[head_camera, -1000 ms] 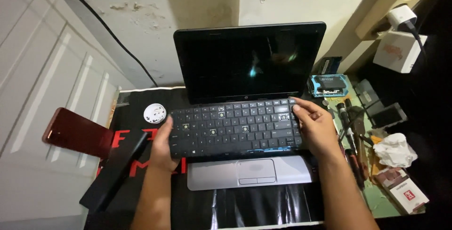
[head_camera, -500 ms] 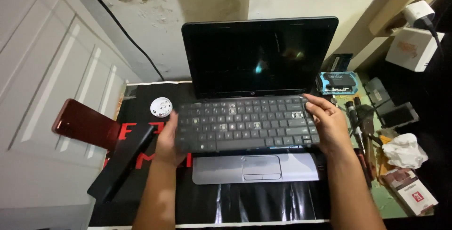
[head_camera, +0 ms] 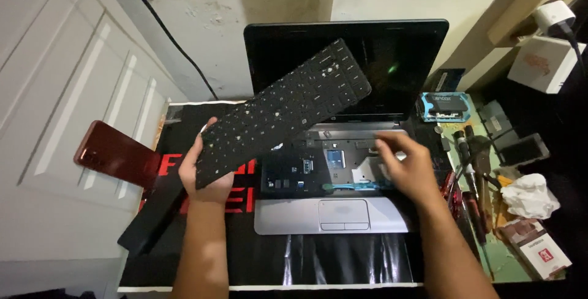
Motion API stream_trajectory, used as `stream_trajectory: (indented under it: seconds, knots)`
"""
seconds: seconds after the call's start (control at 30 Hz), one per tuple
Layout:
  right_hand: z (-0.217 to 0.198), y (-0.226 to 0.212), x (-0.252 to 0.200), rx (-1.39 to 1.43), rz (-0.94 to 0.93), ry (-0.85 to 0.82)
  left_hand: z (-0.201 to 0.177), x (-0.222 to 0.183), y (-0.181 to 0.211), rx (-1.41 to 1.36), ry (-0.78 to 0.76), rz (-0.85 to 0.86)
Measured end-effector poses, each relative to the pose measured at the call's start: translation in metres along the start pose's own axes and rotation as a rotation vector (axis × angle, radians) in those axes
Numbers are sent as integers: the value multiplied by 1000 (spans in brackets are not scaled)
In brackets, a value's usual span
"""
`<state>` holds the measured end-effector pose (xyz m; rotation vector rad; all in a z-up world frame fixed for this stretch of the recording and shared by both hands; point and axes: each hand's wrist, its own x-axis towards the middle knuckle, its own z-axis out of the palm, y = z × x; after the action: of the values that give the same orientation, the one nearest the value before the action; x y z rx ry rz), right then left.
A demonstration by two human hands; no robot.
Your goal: Removing a laptop keyboard from the chassis and prying off individual keys using a small tool.
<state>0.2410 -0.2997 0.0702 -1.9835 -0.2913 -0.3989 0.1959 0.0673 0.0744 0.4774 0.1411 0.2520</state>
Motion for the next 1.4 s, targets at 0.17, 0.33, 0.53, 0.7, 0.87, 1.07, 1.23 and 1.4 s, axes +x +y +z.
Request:
stream_trajectory:
  seconds: [0.17, 0.33, 0.53, 0.7, 0.87, 1.07, 1.23, 1.4]
  knots:
    - [16, 0, 7, -475, -243, -177, -6, 5, -3, -29, -22, 27]
    - [41, -10, 30, -620, -212, -349, -2, 2, -5, -109, -57, 27]
    - [-3, -21, 60, -549, 97, -299, 14, -7, -3, -228, -12, 73]
    - [-14, -33, 51, -531, 138, -399, 17, -8, -3, -288, 28, 87]
    - [-12, -27, 42, -435, 110, -373, 10, -6, -9, -231, 7, 94]
    - [-10, -8, 43, -419, -8, -421, -5, 0, -15, -67, -9, 102]
    - [-7, -19, 41, -462, -71, -391, -14, 4, -16, 90, -103, 92]
    - [-9, -19, 41, -416, -42, -374, -16, 4, -18, 171, -158, 84]
